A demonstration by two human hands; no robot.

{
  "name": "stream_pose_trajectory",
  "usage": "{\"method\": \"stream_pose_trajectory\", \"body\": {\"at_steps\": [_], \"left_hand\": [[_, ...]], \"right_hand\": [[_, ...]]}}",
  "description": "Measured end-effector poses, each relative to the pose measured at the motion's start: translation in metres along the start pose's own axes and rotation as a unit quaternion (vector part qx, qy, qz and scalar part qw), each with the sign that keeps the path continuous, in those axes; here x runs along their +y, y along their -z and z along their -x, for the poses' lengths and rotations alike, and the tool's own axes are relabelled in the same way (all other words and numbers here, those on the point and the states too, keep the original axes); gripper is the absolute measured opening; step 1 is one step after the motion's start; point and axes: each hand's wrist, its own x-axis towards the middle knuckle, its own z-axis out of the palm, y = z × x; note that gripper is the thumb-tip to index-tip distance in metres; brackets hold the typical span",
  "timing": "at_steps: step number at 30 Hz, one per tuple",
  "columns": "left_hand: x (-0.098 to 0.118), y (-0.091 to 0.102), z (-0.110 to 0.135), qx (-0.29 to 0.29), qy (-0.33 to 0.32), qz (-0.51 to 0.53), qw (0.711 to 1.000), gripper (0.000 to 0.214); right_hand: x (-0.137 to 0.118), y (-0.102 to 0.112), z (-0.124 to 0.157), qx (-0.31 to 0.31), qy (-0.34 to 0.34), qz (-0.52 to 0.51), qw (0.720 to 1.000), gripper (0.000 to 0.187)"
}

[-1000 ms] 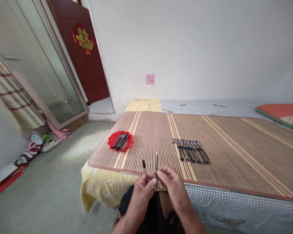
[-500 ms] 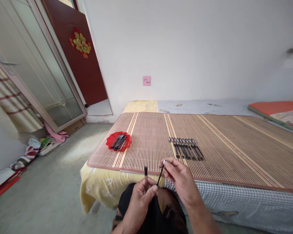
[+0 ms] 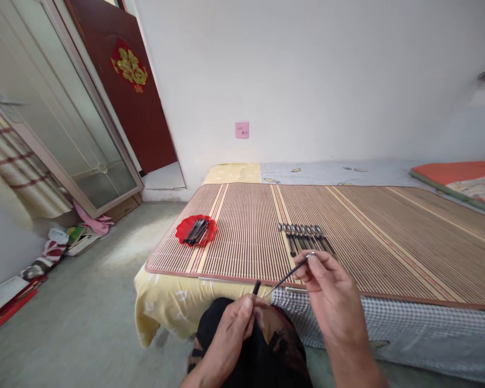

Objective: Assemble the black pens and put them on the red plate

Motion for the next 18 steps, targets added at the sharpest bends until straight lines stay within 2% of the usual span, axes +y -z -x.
{"method": "stream_pose_trajectory", "body": {"at_steps": [3,7,18], "left_hand": [[-0.0020,0.0010,-0.0007,-0.010,-0.007,-0.019,1.000,0.060],[-0.0033,0.0026,-0.0013,-0.020,-0.014,-0.035,0.999,0.059],[-0.0011,0.0025,-0.0003,-0.019,-0.013,-0.064,0.998,0.055]], "right_hand": [[-0.0080,-0.0005,0.0007,0.039,0.050,-0.017,0.998,0.012],[-0.0107,-0.0004,0.0020,0.059,0.083,-0.016,0.995,0.010],[-0.0095,-0.0008,0.0020,0.035,0.058,0.018,0.998,0.011]]}}
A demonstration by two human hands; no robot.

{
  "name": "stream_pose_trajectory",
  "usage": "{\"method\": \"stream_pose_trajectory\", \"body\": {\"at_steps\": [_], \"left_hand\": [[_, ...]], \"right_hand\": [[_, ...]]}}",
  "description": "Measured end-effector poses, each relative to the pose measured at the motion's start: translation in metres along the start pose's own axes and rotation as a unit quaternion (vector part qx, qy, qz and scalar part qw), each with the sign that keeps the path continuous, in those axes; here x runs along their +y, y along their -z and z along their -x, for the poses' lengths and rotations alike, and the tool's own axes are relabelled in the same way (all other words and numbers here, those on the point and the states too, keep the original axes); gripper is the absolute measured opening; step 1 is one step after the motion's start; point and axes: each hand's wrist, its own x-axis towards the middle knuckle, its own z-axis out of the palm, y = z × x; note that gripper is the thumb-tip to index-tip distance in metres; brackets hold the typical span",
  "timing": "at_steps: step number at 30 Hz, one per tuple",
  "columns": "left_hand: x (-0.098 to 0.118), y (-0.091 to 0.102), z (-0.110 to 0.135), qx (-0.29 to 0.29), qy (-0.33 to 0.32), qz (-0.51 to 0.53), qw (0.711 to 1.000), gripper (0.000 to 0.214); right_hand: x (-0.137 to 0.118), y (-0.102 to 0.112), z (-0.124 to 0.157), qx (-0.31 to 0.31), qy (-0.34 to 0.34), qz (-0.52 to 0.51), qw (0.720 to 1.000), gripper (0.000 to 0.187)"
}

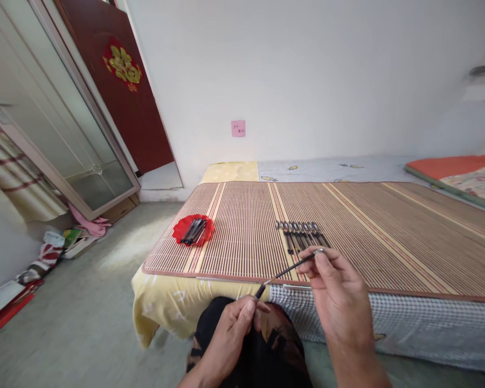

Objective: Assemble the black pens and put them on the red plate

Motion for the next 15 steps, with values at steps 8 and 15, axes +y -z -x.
{"method": "stream_pose_trajectory", "body": {"at_steps": [8,15], "left_hand": [[0.000,0.000,0.001,0.009,-0.008,-0.012,1.000,0.055],[0.013,0.001,0.002,0.037,-0.053,-0.093,0.994,0.045]], "right_hand": [[0.000,0.005,0.000,-0.010,0.006,0.040,0.999,0.013],[-0.006,0.011,0.001,-0.073,0.015,0.125,0.989,0.015]]}}
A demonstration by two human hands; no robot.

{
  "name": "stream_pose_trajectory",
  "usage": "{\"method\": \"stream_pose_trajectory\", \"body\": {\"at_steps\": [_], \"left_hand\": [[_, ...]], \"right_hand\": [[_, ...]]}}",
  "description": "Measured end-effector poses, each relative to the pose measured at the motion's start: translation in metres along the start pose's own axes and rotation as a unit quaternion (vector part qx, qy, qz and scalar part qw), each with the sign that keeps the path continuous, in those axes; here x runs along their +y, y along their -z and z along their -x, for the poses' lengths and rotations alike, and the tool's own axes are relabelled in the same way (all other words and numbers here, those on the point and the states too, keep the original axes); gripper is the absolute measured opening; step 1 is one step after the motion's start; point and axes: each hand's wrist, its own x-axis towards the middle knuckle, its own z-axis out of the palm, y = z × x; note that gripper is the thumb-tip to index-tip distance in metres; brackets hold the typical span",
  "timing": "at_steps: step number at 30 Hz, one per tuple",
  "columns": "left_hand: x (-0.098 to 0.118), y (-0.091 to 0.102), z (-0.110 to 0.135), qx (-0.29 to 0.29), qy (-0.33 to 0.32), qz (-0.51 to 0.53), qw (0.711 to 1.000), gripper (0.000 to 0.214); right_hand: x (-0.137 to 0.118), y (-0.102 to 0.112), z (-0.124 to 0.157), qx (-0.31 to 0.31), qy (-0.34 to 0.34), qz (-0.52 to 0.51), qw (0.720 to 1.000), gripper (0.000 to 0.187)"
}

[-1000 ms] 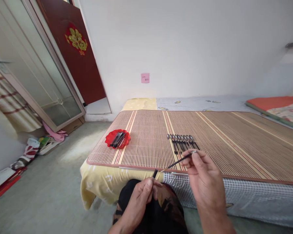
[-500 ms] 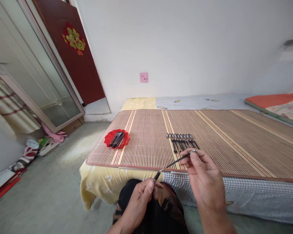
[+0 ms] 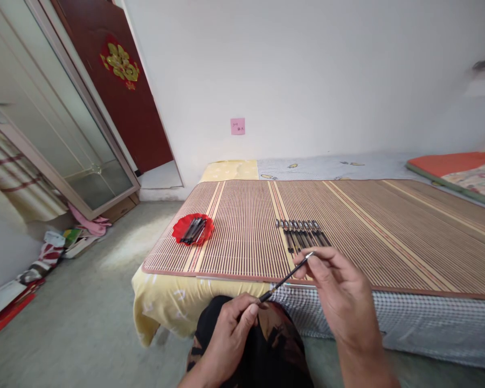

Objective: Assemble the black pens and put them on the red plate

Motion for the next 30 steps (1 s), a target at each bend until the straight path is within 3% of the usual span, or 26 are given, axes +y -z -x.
{"method": "stream_pose_trajectory", "body": {"at_steps": [6,11,17,26,30], "left_hand": [[0.000,-0.003,0.002,-0.050,0.047,0.110,0.992,0.047],[0.006,-0.004,0.004,-0.074,0.076,0.207,0.973,0.047],[0.009,-0.006,0.004,-0.069,0.085,0.251,0.962,0.047],[0.009,-0.011,0.004,-0.078,0.094,0.244,0.962,0.048],[0.010,-0.012,0.005,-0.078,0.101,0.239,0.962,0.051]], "right_hand": [[0.002,-0.012,0.007,-0.092,-0.033,0.032,0.995,0.017],[0.002,-0.018,0.009,-0.208,-0.042,0.060,0.975,0.022],[0.013,-0.015,0.005,-0.149,-0.080,0.075,0.983,0.034],[0.009,-0.019,0.002,-0.235,-0.076,0.045,0.968,0.025],[0.016,-0.020,0.000,-0.233,-0.072,0.028,0.969,0.020]]}}
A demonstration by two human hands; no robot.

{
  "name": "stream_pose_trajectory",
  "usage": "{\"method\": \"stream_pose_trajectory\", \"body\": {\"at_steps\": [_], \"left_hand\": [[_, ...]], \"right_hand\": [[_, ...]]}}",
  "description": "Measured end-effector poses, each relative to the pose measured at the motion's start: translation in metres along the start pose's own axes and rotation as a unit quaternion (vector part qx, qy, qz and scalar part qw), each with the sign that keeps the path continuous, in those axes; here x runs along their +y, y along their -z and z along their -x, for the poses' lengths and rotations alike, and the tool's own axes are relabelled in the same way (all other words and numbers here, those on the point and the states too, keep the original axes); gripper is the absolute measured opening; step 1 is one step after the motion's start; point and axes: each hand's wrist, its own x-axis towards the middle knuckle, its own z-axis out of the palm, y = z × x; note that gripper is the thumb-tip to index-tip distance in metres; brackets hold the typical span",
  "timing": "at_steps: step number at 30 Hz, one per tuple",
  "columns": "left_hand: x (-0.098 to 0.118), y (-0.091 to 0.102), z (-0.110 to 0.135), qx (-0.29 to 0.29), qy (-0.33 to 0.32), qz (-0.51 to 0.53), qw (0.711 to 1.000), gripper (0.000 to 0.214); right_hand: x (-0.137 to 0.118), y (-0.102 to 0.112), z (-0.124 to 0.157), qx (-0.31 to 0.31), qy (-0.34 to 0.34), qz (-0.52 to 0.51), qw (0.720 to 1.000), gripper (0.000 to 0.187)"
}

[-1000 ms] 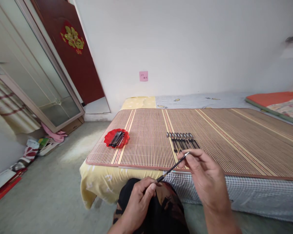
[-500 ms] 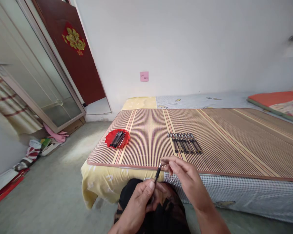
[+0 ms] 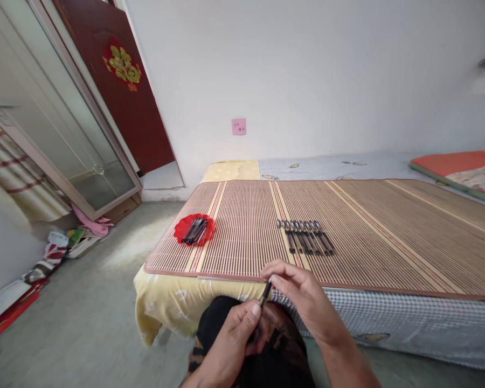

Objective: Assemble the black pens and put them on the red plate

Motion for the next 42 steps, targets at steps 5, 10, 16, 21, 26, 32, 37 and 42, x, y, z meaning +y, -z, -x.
{"method": "stream_pose_trajectory", "body": {"at_steps": [5,10,16,21,26,32,37,42], "left_hand": [[0.001,-0.002,-0.002,0.001,0.005,-0.001,1.000,0.054],[0.001,-0.001,-0.004,0.019,0.001,-0.009,1.000,0.055],[-0.003,0.000,-0.005,0.018,0.012,-0.001,1.000,0.055],[-0.007,0.001,-0.006,0.013,0.000,0.007,1.000,0.052],[-0.007,0.001,-0.008,0.013,0.000,0.012,1.000,0.051],[-0.007,0.002,-0.007,0.014,0.002,0.011,1.000,0.051],[-0.008,0.003,-0.008,0.020,0.009,0.011,1.000,0.053],[-0.009,0.003,-0.007,0.020,0.014,0.021,1.000,0.051]], "right_hand": [[0.013,0.003,-0.001,0.043,-0.026,-0.020,0.999,0.027],[0.011,0.005,0.001,0.002,-0.032,-0.010,0.999,0.031],[0.014,0.002,-0.003,0.025,-0.023,-0.016,0.999,0.025],[0.024,0.004,-0.001,0.040,-0.059,-0.028,0.997,0.034],[0.021,0.004,0.000,0.014,-0.033,-0.029,0.999,0.021],[0.025,0.002,-0.004,0.057,-0.053,-0.031,0.996,0.030],[0.026,0.003,-0.003,0.009,-0.055,-0.026,0.998,0.029],[0.026,0.003,-0.006,0.007,-0.051,-0.020,0.998,0.023]]}}
